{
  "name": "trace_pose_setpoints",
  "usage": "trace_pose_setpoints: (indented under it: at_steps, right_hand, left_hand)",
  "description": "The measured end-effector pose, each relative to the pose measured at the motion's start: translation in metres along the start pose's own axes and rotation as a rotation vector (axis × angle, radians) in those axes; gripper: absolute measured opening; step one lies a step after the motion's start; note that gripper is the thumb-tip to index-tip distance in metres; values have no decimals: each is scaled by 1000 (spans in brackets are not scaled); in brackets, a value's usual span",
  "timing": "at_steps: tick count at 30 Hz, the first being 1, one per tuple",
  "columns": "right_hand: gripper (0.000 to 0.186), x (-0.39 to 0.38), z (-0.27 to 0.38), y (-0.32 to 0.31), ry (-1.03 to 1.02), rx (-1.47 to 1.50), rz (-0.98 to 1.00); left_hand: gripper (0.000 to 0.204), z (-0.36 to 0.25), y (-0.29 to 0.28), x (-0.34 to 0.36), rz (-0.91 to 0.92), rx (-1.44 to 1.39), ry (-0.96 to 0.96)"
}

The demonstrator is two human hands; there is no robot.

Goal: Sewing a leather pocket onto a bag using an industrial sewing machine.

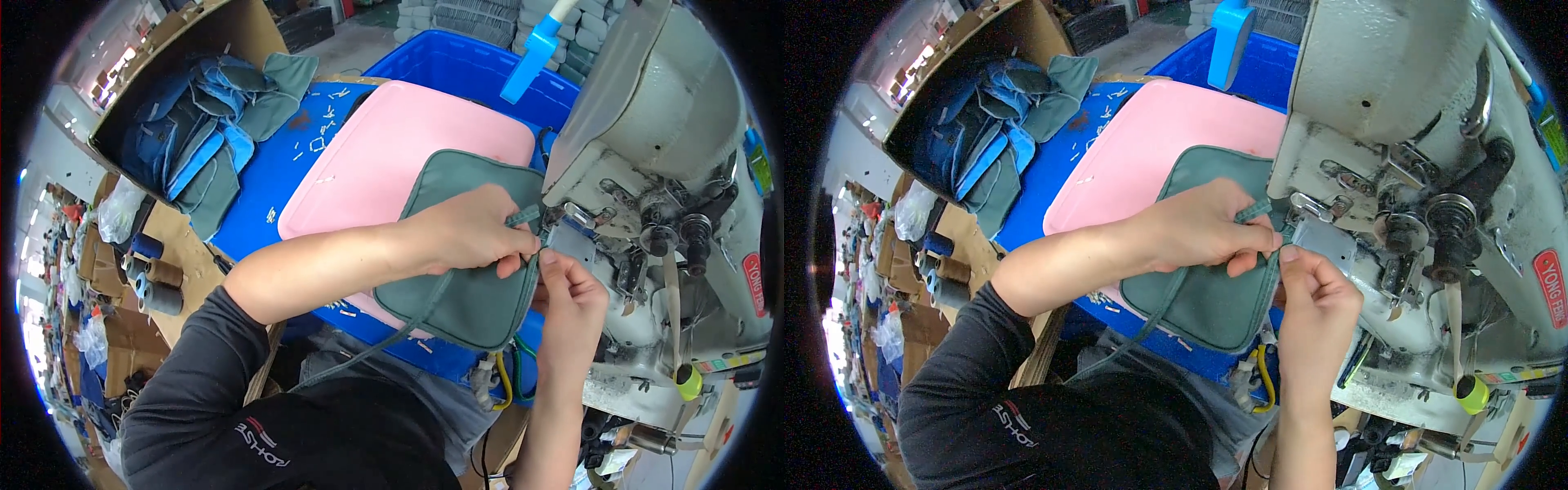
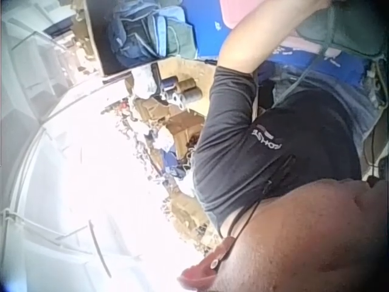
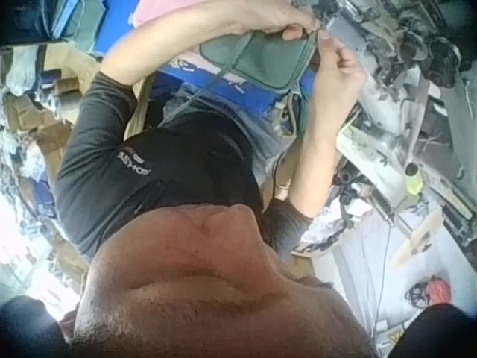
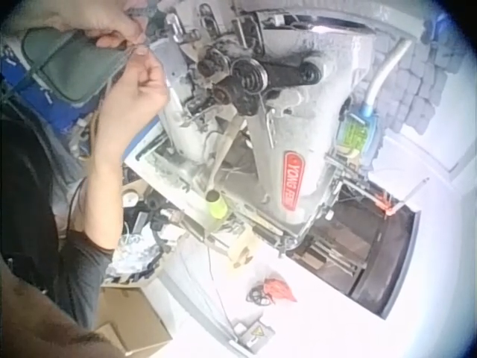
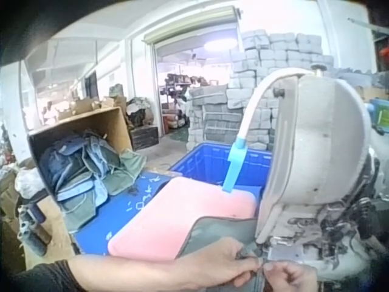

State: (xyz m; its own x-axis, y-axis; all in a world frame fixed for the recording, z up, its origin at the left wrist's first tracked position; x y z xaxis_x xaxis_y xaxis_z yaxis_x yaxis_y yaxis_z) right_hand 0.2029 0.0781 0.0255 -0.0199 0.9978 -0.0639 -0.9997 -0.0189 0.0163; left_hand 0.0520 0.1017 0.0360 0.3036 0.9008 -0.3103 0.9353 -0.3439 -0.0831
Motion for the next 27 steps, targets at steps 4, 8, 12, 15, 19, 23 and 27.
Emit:
trace_pose_setpoints:
  at_steps: [4,8,12,15,19,23,27]
  right_hand:
    - [14,6,-1,-3,71,26,24]
    - [11,9,4,-2,72,-51,31]
    - [8,9,-2,-1,17,-22,29]
    - [6,10,-5,-3,-65,-55,29]
    - [10,4,-3,0,-38,10,25]
    - [21,7,-7,5,37,40,92]
    - [19,9,-11,6,4,62,91]
  left_hand:
    - [30,-13,-2,-1,2,253,172]
    - [31,-19,-2,-3,-73,368,303]
    - [29,-21,-1,1,-132,381,297]
    - [25,-17,-2,8,-99,348,178]
    - [20,-8,-2,10,-72,238,91]
    - [17,-5,-4,9,-60,183,50]
    - [19,-6,-4,9,-29,147,72]
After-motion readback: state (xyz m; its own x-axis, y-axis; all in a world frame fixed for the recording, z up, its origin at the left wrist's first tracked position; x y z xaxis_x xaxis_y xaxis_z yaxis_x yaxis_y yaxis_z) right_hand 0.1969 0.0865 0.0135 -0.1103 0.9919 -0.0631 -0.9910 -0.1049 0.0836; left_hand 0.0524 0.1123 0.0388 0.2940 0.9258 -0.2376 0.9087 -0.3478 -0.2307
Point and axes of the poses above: each hand's wrist, its own x-axis towards the middle knuckle, its own y-axis out of the palm, z = x × y, the point moved 6 cm from there along x, towards the middle knuckle
